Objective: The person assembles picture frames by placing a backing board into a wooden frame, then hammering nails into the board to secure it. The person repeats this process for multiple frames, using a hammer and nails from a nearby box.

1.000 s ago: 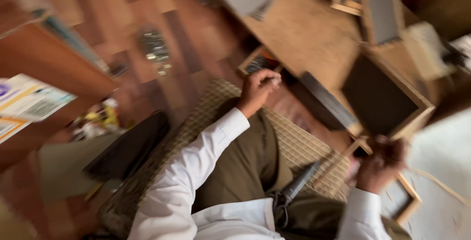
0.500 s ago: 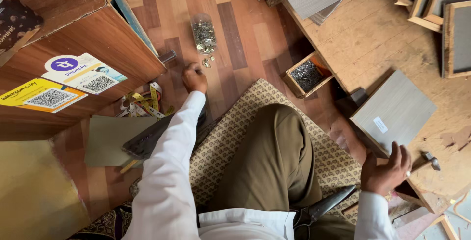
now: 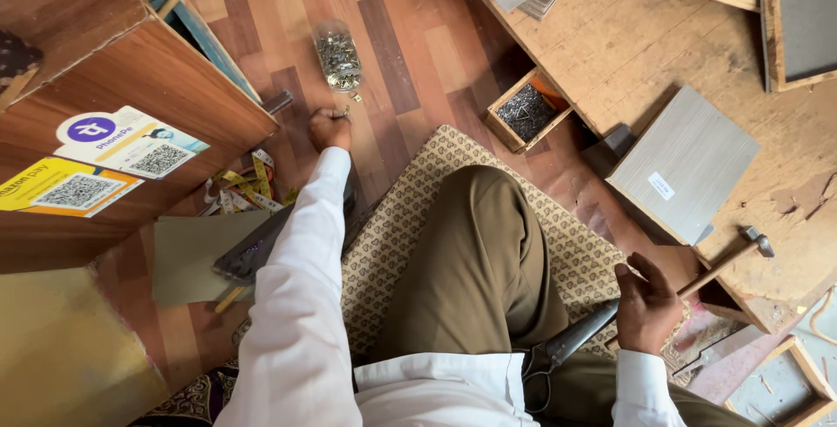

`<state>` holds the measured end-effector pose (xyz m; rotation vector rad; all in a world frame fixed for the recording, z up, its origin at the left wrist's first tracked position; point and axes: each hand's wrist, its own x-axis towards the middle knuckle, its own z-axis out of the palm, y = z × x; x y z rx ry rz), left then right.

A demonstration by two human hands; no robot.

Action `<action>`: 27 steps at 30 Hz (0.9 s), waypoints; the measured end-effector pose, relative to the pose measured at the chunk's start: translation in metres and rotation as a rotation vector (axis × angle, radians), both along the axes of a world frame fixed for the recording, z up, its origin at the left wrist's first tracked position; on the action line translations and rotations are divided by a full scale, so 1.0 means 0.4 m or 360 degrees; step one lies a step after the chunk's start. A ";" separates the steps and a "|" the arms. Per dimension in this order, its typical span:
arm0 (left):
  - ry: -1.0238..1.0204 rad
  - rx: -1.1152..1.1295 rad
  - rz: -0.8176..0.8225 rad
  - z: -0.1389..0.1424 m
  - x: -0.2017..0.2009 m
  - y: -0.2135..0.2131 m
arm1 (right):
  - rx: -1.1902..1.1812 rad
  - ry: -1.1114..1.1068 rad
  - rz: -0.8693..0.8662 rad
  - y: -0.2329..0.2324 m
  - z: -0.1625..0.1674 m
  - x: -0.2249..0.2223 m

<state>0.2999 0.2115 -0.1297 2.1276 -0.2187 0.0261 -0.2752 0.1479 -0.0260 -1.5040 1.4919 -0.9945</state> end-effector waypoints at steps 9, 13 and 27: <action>0.1279 -0.0790 -0.0337 0.074 -0.044 0.047 | 0.0023 -0.0423 0.0099 0.036 0.112 0.027; 0.1110 -0.0344 -0.0203 0.157 -0.096 0.038 | -0.0057 -0.0437 0.0100 0.095 0.204 0.001; 0.1602 -0.0554 -0.0833 0.182 -0.184 -0.040 | -0.0278 -0.0441 -0.1032 0.464 0.295 -0.351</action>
